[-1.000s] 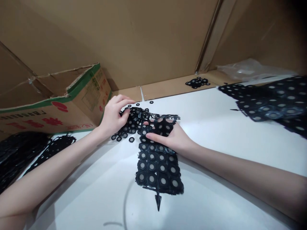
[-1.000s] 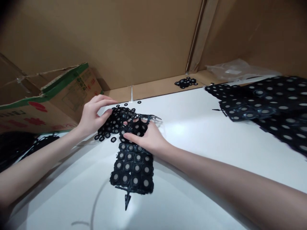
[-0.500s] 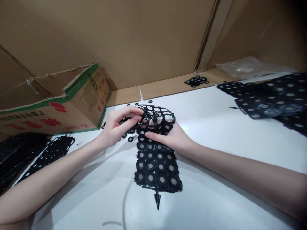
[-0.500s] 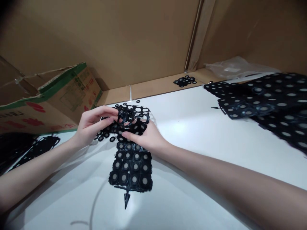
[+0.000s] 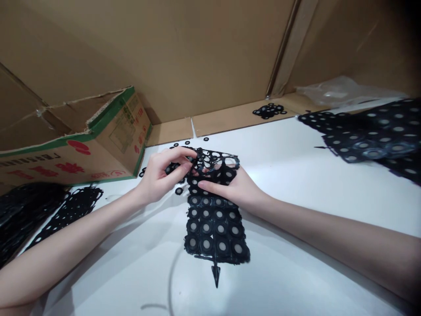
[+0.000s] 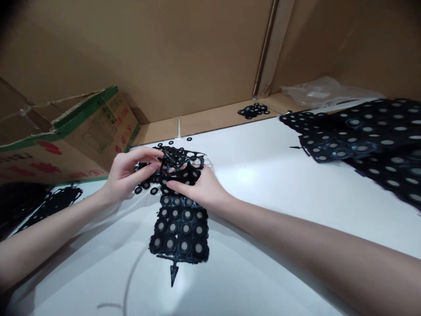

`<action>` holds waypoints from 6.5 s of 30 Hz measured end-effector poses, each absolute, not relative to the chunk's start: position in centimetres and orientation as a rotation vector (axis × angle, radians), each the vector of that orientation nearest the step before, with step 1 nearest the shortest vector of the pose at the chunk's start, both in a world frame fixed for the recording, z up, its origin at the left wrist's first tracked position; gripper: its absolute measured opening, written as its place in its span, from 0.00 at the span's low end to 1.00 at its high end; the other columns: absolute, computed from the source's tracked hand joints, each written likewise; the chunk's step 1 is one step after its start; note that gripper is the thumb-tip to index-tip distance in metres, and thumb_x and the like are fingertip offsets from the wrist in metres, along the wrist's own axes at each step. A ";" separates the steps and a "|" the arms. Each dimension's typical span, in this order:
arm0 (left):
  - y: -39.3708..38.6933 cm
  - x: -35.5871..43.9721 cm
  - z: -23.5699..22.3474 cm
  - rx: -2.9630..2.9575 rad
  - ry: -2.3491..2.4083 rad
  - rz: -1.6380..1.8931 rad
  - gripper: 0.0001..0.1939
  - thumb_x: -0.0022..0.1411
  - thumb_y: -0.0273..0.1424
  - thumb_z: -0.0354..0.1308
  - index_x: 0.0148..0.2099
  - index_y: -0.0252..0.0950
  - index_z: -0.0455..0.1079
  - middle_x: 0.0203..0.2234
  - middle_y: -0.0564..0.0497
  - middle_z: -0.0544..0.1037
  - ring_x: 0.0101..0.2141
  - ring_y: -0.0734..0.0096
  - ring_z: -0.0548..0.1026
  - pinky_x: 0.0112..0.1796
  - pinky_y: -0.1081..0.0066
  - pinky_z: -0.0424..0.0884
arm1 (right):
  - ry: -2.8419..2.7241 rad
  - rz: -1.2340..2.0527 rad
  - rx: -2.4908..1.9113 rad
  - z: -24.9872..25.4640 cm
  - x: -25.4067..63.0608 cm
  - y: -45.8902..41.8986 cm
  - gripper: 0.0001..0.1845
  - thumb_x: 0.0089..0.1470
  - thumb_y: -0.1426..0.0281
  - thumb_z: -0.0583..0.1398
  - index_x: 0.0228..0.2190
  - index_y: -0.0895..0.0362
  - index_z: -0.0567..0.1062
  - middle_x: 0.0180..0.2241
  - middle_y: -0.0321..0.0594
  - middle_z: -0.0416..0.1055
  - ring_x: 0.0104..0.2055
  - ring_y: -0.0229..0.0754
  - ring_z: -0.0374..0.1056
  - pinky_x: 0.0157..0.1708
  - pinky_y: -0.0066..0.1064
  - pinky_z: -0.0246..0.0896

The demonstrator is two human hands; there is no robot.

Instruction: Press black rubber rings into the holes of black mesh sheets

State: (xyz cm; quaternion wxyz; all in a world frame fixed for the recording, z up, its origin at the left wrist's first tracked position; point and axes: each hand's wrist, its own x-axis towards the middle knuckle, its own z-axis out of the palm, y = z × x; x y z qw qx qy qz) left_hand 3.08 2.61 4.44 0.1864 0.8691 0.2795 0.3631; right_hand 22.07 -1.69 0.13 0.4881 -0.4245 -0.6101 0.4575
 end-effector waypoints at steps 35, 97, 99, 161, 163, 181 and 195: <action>3.0 7.2 2.0 2.673 0.518 1.243 0.07 0.63 0.22 0.54 0.37 0.32 0.73 0.28 0.49 0.75 0.30 0.72 0.73 0.32 0.73 0.70 | -1.627 0.952 -1.286 -1.3 21.9 -1.0 0.20 0.51 0.62 0.57 0.16 0.54 0.56 0.15 0.28 0.46 0.20 0.32 0.45 0.18 0.27 0.39; 6.8 1.4 3.1 2.595 1.127 0.981 0.11 0.61 0.32 0.56 0.44 0.36 0.75 0.42 0.45 0.78 0.44 0.60 0.74 0.47 0.60 0.68 | -1.314 1.252 -1.089 -0.1 22.2 -1.4 0.10 0.50 0.62 0.60 0.32 0.56 0.75 0.35 0.40 0.76 0.40 0.45 0.70 0.42 0.38 0.62; 5.7 1.7 3.2 2.652 1.036 1.030 0.14 0.64 0.32 0.53 0.50 0.36 0.72 0.46 0.44 0.76 0.48 0.61 0.72 0.50 0.59 0.66 | -1.270 1.268 -1.061 -0.2 22.2 -1.3 0.12 0.50 0.61 0.61 0.33 0.56 0.76 0.37 0.40 0.76 0.42 0.45 0.70 0.45 0.39 0.62; 1.9 3.8 0.9 2.358 0.787 1.194 0.05 0.60 0.30 0.59 0.38 0.34 0.74 0.35 0.47 0.73 0.40 0.65 0.70 0.43 0.64 0.66 | -1.567 1.052 -1.154 -0.4 21.6 -1.4 0.13 0.45 0.61 0.64 0.31 0.58 0.76 0.33 0.42 0.79 0.38 0.49 0.73 0.37 0.36 0.67; 1.9 3.7 0.8 2.322 0.796 1.192 0.05 0.60 0.30 0.59 0.37 0.35 0.75 0.34 0.47 0.73 0.40 0.64 0.69 0.43 0.64 0.65 | -1.584 1.047 -1.161 -0.3 21.5 -1.4 0.13 0.46 0.61 0.64 0.32 0.58 0.76 0.34 0.42 0.79 0.38 0.50 0.73 0.38 0.37 0.67; 4.3 4.3 2.3 1.650 0.953 0.939 0.04 0.42 0.29 0.64 0.22 0.33 0.75 0.17 0.53 0.72 0.21 0.75 0.66 0.26 0.73 0.61 | -1.659 0.931 -1.273 -0.4 21.2 -1.4 0.13 0.51 0.60 0.60 0.28 0.57 0.75 0.30 0.41 0.78 0.36 0.51 0.74 0.36 0.40 0.69; 4.7 4.9 2.8 1.262 1.015 1.089 0.05 0.37 0.28 0.66 0.21 0.33 0.74 0.17 0.55 0.73 0.22 0.77 0.66 0.26 0.73 0.59 | -1.517 0.941 -1.246 0.3 20.8 -1.3 0.13 0.49 0.62 0.63 0.35 0.56 0.77 0.30 0.42 0.78 0.41 0.54 0.73 0.37 0.41 0.71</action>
